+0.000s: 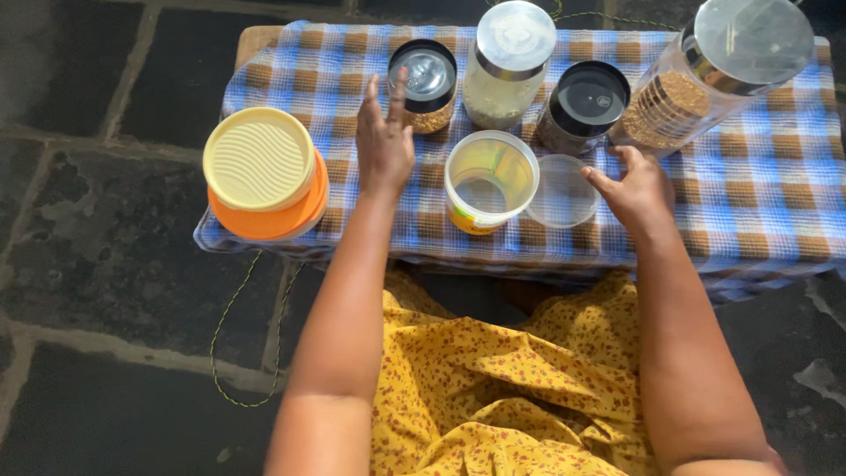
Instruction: The person sits at a low table and portions dry grains and seeds from several large storage jars into smaller plastic containers. They open and close lids, pour contents, and stack the filled containers on the table.
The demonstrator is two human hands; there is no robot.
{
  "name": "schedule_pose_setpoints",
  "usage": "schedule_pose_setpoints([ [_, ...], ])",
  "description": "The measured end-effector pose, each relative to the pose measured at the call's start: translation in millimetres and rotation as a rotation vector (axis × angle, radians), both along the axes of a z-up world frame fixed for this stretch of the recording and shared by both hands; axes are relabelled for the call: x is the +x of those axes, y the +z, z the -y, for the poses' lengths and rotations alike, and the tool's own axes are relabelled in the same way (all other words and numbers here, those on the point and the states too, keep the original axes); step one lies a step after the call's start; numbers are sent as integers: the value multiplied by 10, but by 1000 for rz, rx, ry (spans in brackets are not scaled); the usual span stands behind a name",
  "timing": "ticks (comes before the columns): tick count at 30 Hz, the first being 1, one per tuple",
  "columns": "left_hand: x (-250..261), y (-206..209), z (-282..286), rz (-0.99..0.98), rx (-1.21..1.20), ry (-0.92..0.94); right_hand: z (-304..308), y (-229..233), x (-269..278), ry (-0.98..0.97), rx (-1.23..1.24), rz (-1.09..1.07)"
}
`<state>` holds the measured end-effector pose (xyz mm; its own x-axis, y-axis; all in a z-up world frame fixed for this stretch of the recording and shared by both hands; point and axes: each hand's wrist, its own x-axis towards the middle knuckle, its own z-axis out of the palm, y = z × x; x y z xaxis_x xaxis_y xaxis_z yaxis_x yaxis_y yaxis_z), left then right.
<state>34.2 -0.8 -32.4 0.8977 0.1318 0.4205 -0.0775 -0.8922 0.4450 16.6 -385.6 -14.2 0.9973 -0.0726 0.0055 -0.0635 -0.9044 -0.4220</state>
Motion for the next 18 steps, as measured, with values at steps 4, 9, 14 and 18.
schedule_pose_setpoints([
  [4,28,-33,61,28,-25,1,-175,-22,-66,71,189,26],
  [9,-10,-12,25,-13,-222,-4,-362,-1,-148,146,256,91],
  [14,-7,91,-100,-21,-403,-57,-480,70,-189,207,322,148],
  [18,-143,172,-473,-100,-353,-108,-470,143,-226,198,423,141],
])
